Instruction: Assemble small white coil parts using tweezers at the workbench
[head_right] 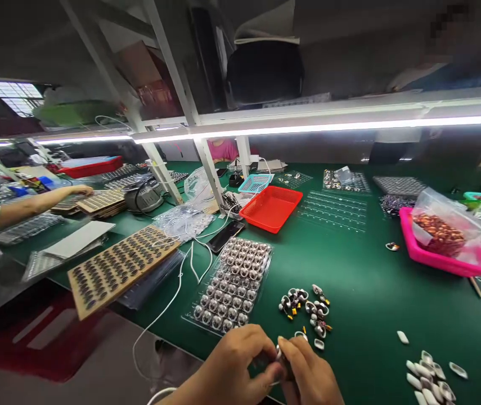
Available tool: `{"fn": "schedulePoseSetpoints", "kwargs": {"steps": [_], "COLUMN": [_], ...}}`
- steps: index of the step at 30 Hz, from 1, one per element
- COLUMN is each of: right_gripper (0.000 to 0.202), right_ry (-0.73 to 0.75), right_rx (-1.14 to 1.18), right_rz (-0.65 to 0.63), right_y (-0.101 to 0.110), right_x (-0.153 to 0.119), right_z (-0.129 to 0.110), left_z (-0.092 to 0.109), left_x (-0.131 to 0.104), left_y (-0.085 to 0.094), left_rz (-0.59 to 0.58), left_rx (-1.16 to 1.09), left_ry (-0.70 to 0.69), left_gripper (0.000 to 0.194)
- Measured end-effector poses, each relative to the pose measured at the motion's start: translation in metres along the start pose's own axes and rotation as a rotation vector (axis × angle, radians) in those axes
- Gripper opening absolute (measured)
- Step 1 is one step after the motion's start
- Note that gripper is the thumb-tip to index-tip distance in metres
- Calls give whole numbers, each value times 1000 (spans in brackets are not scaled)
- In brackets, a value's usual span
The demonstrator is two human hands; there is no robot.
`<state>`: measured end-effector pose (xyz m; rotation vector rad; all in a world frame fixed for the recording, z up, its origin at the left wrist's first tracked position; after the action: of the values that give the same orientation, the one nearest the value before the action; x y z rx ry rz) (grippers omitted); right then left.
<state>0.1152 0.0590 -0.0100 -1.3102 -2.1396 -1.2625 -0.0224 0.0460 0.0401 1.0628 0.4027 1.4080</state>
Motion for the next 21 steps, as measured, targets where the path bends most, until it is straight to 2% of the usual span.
{"fn": "schedulePoseSetpoints", "kwargs": {"steps": [2, 4, 8, 11, 13, 15, 21], "right_gripper": [39, 45, 49, 44, 40, 37, 33], "right_ry": [-2, -40, -135, -179, -181, -183, -178], "right_rx": [-8, -12, 11, 12, 13, 17, 57], "right_rz": [-14, -32, -56, -26, -4, 8, 7], "right_y": [-3, -5, 0, 10, 16, 21, 24], "right_x": [12, 18, 9, -4, -11, -15, -20], "right_z": [-7, -9, 1, 11, 14, 15, 11], "left_z": [-7, -25, -88, -136, -157, -169, -177], "left_x": [2, 6, 20, 31, 37, 40, 41], "left_y": [11, 25, 60, 74, 74, 70, 55], "left_rz": [10, 46, 185, 212, 180, 140, 24], "left_rx": [60, 143, 354, 421, 453, 480, 554], "left_ry": [18, 50, 116, 122, 91, 47, -68], "left_gripper": [11, 10, 10, 12, 14, 15, 19]}}
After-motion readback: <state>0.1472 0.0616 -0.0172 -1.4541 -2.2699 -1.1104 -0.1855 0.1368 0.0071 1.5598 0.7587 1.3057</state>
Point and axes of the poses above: each hand's wrist, its own x-axis towards the middle knuckle, its own y-axis out of the back of the hand, z = x × y, the point moved 7 cm from there along x, towards the middle knuckle, and after that the axes turned 13 degrees about x, right-handed, at the moved point
